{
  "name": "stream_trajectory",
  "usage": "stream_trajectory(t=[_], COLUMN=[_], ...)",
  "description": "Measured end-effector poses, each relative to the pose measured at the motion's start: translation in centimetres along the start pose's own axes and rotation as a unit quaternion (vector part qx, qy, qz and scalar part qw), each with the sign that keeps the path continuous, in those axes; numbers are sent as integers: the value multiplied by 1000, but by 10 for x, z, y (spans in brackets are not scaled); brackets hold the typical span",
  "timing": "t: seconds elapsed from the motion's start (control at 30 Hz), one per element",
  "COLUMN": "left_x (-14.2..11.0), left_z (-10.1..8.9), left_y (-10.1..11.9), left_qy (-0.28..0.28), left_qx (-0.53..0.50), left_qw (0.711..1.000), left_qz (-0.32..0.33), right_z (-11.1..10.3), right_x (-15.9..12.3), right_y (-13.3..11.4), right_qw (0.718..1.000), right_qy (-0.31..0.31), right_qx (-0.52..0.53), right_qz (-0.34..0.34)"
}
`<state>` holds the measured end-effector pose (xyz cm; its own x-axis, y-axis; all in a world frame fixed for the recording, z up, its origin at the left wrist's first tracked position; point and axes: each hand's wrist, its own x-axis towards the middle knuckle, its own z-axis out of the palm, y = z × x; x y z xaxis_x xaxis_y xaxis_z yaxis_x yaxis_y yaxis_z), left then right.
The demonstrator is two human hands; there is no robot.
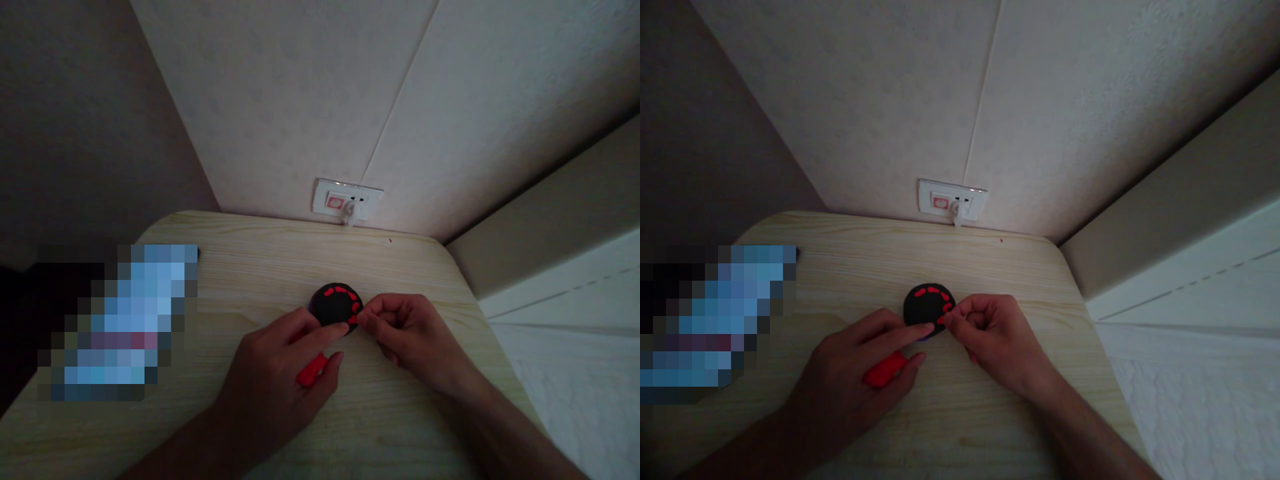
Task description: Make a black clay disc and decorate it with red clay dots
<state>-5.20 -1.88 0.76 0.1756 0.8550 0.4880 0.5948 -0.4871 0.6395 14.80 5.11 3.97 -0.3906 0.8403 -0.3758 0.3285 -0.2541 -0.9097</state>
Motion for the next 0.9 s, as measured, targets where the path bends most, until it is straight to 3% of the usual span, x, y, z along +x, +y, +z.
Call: stream_trajectory(t=[0.4, 0.9], left_x=[-1, -1], left_z=[2, 3], left_y=[0, 0], left_qy=[-8, -7], left_qx=[13, 14], left_qw=[1000, 1000], left_qz=[2, 2], right_z=[6, 6], right_x=[-1, -3], right_y=[0, 5], right_qw=[998, 985], right_qy=[63, 102], right_qx=[-25, -121], right_qz=[9, -60])
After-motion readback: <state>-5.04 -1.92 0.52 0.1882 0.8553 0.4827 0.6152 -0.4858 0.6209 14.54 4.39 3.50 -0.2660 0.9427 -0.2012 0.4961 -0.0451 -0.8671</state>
